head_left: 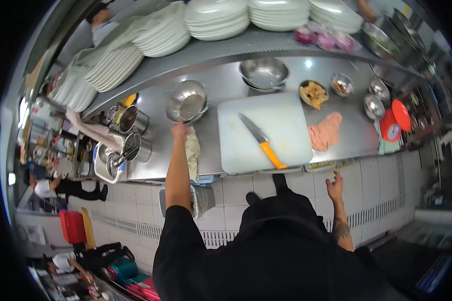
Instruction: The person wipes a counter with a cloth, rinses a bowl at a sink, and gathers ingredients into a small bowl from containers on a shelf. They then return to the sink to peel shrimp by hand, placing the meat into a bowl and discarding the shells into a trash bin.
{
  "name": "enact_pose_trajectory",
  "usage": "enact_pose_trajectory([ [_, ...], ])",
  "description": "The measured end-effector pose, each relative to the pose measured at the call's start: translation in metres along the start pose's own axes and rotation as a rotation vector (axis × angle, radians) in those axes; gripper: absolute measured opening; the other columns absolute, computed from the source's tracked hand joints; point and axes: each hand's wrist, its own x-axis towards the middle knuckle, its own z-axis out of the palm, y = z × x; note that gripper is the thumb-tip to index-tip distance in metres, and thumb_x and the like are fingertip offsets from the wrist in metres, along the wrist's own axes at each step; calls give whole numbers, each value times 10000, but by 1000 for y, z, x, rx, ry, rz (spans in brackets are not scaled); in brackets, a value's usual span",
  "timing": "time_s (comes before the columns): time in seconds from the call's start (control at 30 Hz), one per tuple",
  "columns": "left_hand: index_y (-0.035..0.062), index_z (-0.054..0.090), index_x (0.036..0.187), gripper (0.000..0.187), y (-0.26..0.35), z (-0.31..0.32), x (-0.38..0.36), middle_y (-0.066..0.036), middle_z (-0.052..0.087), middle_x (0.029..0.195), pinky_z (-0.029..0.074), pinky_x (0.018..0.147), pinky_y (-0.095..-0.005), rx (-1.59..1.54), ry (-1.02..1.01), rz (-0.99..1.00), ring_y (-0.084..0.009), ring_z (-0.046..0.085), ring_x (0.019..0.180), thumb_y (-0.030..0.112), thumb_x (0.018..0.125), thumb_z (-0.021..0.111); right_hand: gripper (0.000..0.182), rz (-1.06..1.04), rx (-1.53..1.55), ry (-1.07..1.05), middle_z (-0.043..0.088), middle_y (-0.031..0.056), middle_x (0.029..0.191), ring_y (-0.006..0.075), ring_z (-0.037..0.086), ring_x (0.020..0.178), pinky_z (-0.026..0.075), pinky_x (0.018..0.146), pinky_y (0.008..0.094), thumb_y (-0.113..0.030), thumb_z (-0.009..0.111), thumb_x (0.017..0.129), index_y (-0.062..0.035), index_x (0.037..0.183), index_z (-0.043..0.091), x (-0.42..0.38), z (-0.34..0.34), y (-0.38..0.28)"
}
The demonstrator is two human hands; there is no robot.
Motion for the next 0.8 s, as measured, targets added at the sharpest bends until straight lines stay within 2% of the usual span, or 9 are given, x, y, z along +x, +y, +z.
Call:
enact_pose_trajectory([
  [0.07, -7, 530, 1177, 426, -16, 18, 35, -143, 590, 985, 551, 703, -425, -59, 131, -69, -300, 624, 844, 286, 881, 621, 579, 84, -168, 14, 550, 263, 1106, 400, 566, 994, 476, 859, 467, -162, 661, 783, -20, 1308, 465, -49, -12, 73],
  [0.2, -6, 516, 1114, 328, -8, 52, 28, -144, 602, 958, 543, 625, -390, -134, 60, -50, -236, 603, 745, 184, 861, 603, 394, 369, -310, 44, 681, 245, 903, 372, 668, 886, 521, 798, 431, -219, 653, 766, -16, 1103, 631, -155, -43, 165],
  [0.33, 8, 541, 1136, 363, 11, 82, 10, -110, 616, 968, 546, 614, -385, 22, -29, -97, -249, 654, 801, 226, 858, 625, 311, 486, -298, 25, 688, 233, 867, 358, 680, 859, 530, 776, 422, -223, 628, 779, -8, 999, 676, -187, -53, 154],
  [0.4, 19, 548, 1152, 388, 9, 81, -13, -98, 622, 974, 550, 625, -406, 140, -91, -126, -255, 664, 815, 258, 859, 635, 274, 289, -275, -42, 690, 223, 885, 359, 680, 858, 531, 767, 416, -195, 611, 782, 4, 958, 676, -165, -44, 142],
  [0.5, 54, 568, 1182, 454, -4, 52, -37, -104, 620, 1038, 535, 691, -460, 433, -110, 65, -293, 657, 912, 333, 839, 673, 208, 112, -210, -157, 674, 216, 840, 369, 668, 821, 523, 731, 426, -156, 599, 798, 5, 914, 660, -98, -25, 78],
  [0.57, 81, 582, 1188, 526, -51, 0, -24, -123, 624, 1032, 469, 856, -494, 1070, 206, 655, -304, 610, 1000, 390, 787, 724, 175, -117, -203, -225, 660, 219, 836, 383, 651, 797, 514, 716, 442, -135, 598, 812, 4, 904, 653, -53, -11, 32],
  [0.7, 92, 615, 1156, 547, -69, -63, -79, -139, 620, 1063, 369, 1002, -473, 1367, 304, 471, -326, 554, 1079, 391, 725, 771, 176, -466, -8, -356, 626, 208, 880, 385, 612, 819, 501, 723, 456, -146, 603, 854, 3, 947, 617, 14, 19, -104],
  [0.77, 82, 630, 1118, 520, -65, -62, -100, -139, 613, 1110, 316, 1063, -471, 1286, 115, 403, -338, 527, 1122, 374, 714, 779, 209, -721, -21, -359, 597, 207, 927, 380, 589, 883, 498, 731, 459, -170, 622, 862, -9, 990, 585, 39, 48, -155],
  [0.8, 74, 637, 1097, 473, -75, -65, -95, -140, 578, 1188, 363, 1028, -486, 1338, 77, 480, -370, 515, 1120, 325, 721, 776, 230, -851, -42, -309, 582, 207, 954, 382, 576, 918, 498, 734, 463, -179, 632, 861, -19, 1012, 567, 40, 68, -176],
])
